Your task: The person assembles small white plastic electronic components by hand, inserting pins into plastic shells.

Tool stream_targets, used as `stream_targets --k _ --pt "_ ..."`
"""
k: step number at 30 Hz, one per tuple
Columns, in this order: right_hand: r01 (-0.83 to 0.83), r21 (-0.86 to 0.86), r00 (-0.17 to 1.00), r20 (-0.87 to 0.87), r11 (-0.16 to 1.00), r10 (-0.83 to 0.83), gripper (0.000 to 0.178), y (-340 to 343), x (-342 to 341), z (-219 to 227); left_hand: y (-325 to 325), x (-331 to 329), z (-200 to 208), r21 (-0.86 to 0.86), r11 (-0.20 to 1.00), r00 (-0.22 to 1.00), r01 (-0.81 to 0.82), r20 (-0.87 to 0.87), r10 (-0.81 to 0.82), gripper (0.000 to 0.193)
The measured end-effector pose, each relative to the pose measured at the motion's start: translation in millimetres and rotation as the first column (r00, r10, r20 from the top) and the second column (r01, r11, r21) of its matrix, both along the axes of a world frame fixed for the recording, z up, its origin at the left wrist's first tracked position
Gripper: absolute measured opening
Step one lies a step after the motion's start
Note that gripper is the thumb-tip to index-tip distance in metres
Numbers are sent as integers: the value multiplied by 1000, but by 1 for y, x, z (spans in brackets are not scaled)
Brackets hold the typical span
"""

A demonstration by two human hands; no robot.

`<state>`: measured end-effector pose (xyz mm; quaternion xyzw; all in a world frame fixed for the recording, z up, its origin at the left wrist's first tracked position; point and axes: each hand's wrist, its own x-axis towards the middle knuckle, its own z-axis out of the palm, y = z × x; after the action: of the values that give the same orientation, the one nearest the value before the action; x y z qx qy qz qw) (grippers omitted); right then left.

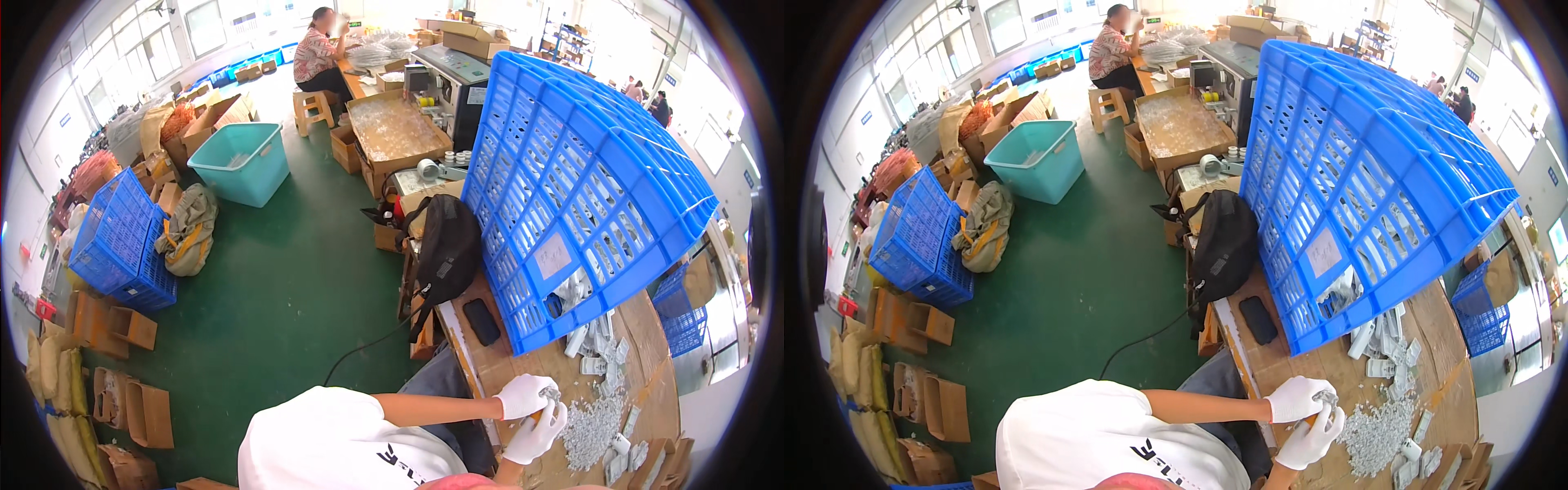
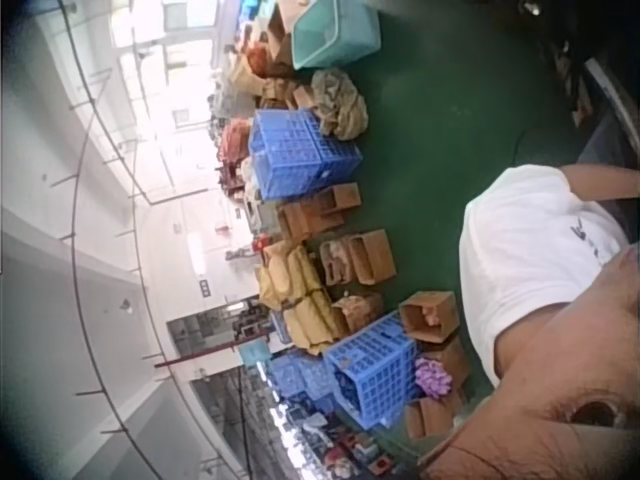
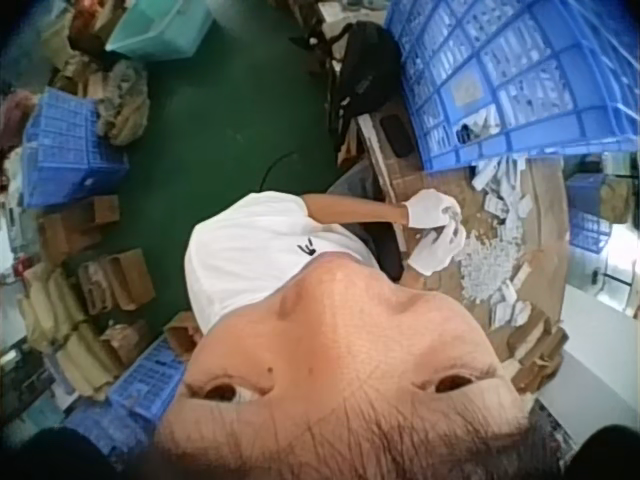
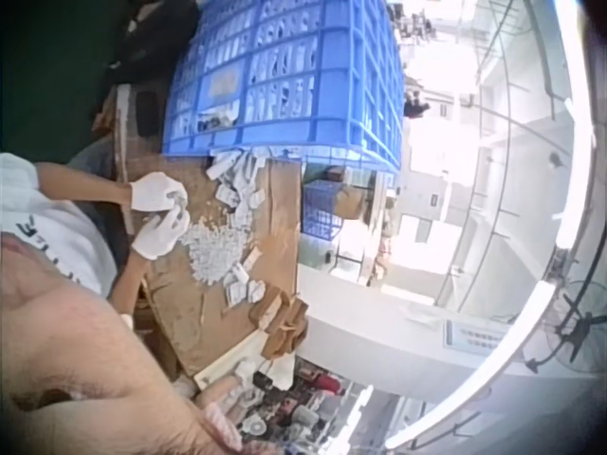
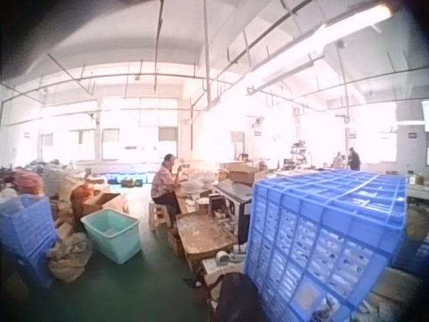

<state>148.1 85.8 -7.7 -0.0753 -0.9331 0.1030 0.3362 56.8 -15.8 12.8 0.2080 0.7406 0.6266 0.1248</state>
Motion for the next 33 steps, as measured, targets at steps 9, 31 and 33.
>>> stream_targets --k 9,31,33 --pt "4 -70 998 57 998 0 40 3 6 -2 2 8 -6 31 999 1000 17 7 -17 29" --pt "-145 -56 988 49 988 148 36 26 21 -6 4 19 -12 64 975 976 211 43 -214 45" --pt "-140 -112 984 90 984 151 34 27 23 -6 4 21 -10 51 979 980 195 34 -197 45"
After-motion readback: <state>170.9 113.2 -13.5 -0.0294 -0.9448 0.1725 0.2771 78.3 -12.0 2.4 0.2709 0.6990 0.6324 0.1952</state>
